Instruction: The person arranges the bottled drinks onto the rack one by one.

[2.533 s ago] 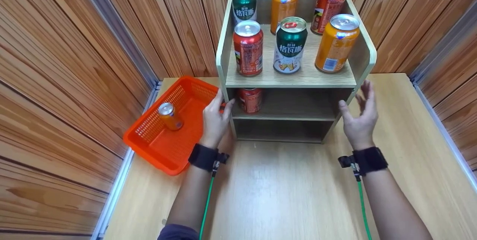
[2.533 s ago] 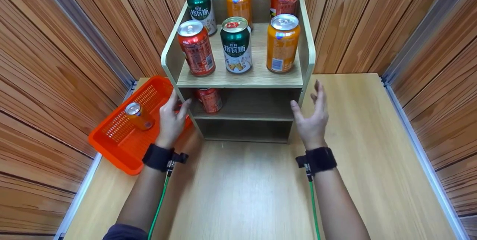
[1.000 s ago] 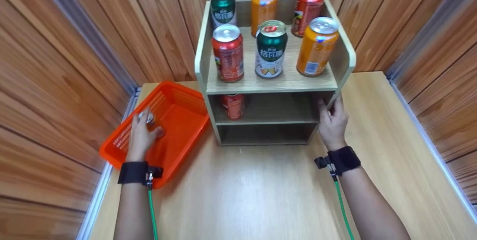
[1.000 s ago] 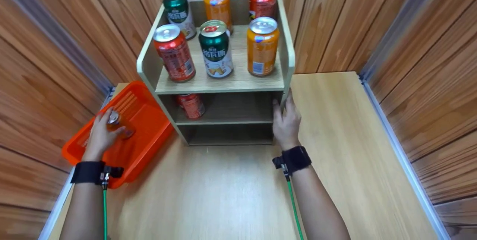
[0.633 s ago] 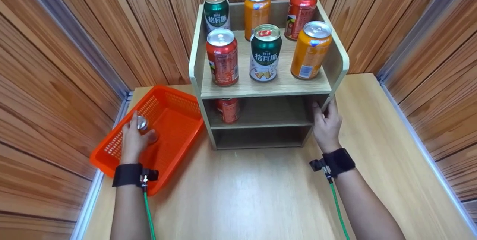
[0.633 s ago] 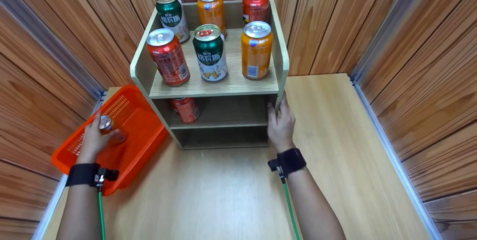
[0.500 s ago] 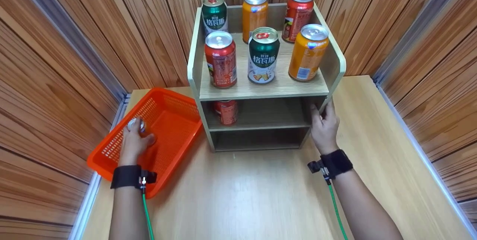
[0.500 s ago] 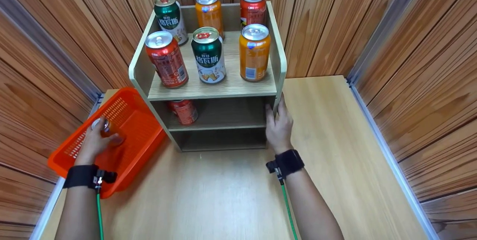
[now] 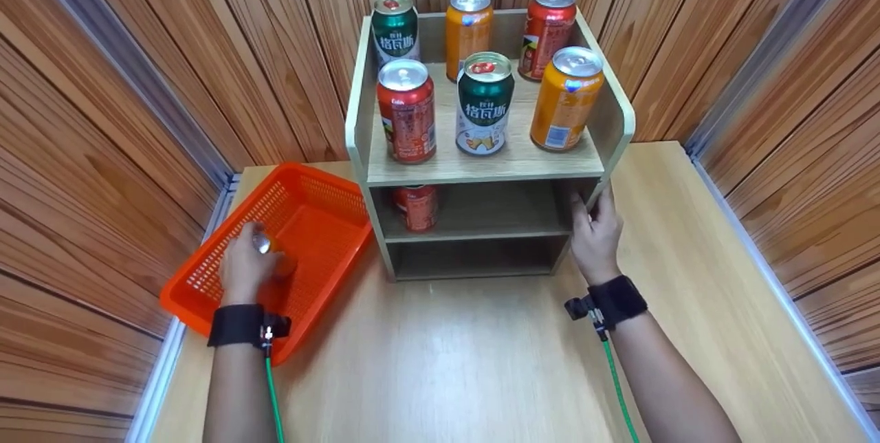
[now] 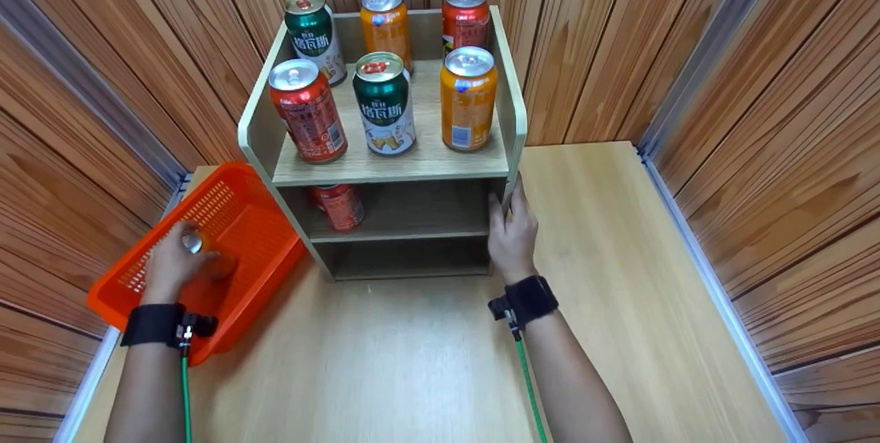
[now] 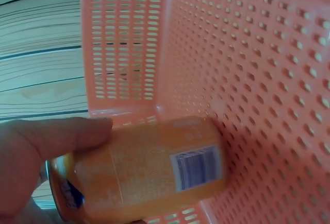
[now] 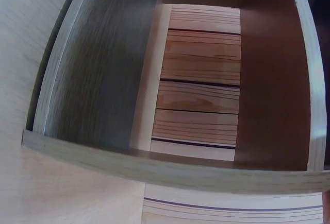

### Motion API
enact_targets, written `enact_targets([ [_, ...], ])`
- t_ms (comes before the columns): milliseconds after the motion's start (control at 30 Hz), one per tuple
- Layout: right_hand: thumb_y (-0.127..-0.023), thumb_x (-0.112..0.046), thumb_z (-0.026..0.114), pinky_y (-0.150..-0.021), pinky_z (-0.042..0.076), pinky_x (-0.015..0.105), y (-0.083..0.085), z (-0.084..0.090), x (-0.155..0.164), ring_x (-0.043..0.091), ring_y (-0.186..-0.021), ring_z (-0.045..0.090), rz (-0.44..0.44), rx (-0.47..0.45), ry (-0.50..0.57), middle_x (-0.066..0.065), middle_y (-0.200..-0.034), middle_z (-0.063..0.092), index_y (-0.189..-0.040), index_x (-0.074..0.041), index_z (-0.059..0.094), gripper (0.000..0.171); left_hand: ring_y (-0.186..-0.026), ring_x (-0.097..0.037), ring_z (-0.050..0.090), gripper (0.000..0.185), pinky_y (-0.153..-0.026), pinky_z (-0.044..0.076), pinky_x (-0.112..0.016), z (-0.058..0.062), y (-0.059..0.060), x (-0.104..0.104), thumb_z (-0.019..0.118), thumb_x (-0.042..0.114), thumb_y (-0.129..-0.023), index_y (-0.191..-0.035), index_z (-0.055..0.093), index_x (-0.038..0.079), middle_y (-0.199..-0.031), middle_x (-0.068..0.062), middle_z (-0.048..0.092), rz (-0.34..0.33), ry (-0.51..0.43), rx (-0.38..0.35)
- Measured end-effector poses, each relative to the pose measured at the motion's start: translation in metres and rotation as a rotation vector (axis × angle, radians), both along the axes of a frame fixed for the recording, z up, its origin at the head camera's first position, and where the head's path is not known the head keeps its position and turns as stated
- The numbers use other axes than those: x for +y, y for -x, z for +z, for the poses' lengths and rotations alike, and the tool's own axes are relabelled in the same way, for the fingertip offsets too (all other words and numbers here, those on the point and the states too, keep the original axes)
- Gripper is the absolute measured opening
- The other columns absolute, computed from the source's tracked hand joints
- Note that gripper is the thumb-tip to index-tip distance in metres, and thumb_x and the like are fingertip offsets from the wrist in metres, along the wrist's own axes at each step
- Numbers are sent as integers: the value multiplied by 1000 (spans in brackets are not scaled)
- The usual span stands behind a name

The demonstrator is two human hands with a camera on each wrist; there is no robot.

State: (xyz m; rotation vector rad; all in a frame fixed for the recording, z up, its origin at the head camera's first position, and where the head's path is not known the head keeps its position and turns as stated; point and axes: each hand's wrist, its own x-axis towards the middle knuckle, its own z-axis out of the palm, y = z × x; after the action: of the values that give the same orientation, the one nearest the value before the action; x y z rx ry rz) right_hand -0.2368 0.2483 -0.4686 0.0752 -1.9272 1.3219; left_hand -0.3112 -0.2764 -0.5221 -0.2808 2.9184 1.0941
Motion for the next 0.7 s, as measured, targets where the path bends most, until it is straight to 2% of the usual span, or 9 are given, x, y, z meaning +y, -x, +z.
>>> enact_targets([
  [167,-95,2,55,-102,41,38,4,-8,5,24,-128,48,-8,-10,-15,16,-141,51,-146,-6,41,54,-104,-37,54,67,-86,45,-52,14,-11,7,76,25,-83,-139,42,13,-121,-15,59,34,-18,76],
  [233,-95,0,56,-101,42,39,10,-15,9,23,-127,48,-8,-18,-26,13,-141,51,-147,-8,42,54,-102,-36,56,64,-85,46,-51,25,-19,11,77,24,-82,-137,46,13,-117,-15,60,56,0,161],
  [400,-96,-7,57,-100,42,36,21,-24,17,20,-126,49,-14,-13,-41,7,-140,52,-149,-15,41,56,-100,-34,57,52,-85,44,-50,57,-40,30,78,23,-81,-129,58,11,-115,-13,64,84,33,435],
  [500,-96,-9,57,-101,42,33,24,-25,19,18,-126,50,-24,3,-36,5,-140,53,-148,-17,42,55,-101,-31,57,50,-85,45,-49,74,-54,47,79,25,-80,-126,63,11,-117,-12,64,47,10,564],
  [567,-96,-9,57,-101,41,31,23,-26,20,18,-127,49,-27,5,-29,4,-141,53,-148,-17,43,54,-100,-30,58,50,-84,47,-47,81,-65,60,80,26,-79,-124,65,11,-117,-11,65,6,-9,622],
  [700,-96,-6,57,-103,39,30,18,-30,17,17,-128,47,-35,-25,-12,5,-142,51,-148,-14,43,54,-98,-25,61,52,-82,53,-44,89,-85,86,82,24,-78,-124,64,9,-115,-8,66,-91,-89,657],
])
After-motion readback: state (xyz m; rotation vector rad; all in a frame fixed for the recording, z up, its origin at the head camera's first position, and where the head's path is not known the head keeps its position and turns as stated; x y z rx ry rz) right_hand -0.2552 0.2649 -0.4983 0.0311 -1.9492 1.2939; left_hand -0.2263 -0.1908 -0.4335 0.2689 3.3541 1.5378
